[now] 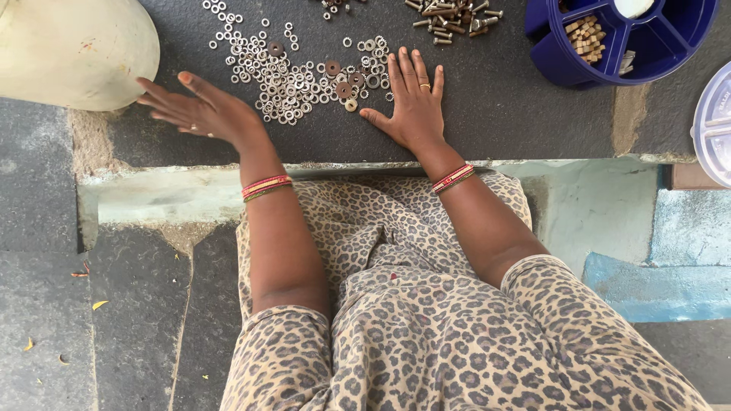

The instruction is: The person sits on the floor and sorts small metal hardware components, including washers and bolts, by hand. They separate the items into distinct piles on the floor and occasionally transfer them into a nearby container.

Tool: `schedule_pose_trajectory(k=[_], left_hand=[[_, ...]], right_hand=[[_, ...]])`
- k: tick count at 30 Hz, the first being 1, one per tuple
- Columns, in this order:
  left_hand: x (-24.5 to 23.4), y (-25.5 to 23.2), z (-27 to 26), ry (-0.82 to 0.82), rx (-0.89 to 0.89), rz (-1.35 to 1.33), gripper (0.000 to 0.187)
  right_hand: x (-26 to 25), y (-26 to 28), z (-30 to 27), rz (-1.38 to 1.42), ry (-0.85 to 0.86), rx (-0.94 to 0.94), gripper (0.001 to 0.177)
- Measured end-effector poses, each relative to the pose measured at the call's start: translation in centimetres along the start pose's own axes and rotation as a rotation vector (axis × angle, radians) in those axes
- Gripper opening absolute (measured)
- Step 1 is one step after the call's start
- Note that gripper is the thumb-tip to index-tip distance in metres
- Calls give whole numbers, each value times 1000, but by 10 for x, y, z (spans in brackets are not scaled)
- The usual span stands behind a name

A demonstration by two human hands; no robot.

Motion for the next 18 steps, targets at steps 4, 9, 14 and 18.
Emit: schedule_pose_trajectory(k=[4, 9, 14, 18], left_hand=[[22, 28, -6, 39, -88, 34, 103], [33, 19, -24, 88, -17, 17, 103], [39, 14, -31, 141, -38, 16, 101], [39, 16, -31, 140, -41, -19, 101]], right_hand=[[1, -1, -1, 17, 9, 4, 114], [2, 0, -2, 7, -11, -7, 114], [3, -1, -1, -1, -3, -2, 114], [1, -1, 0, 3, -2, -2, 114]])
Point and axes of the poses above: each hand's wrist, its own z-axis towards the middle knuckle, its own x-axis out of the palm, y = z × x, the point moved 9 cm from there along z, towards the middle knuckle, and after that the axes turned 7 degrees about -z, right-handed, at the moved point
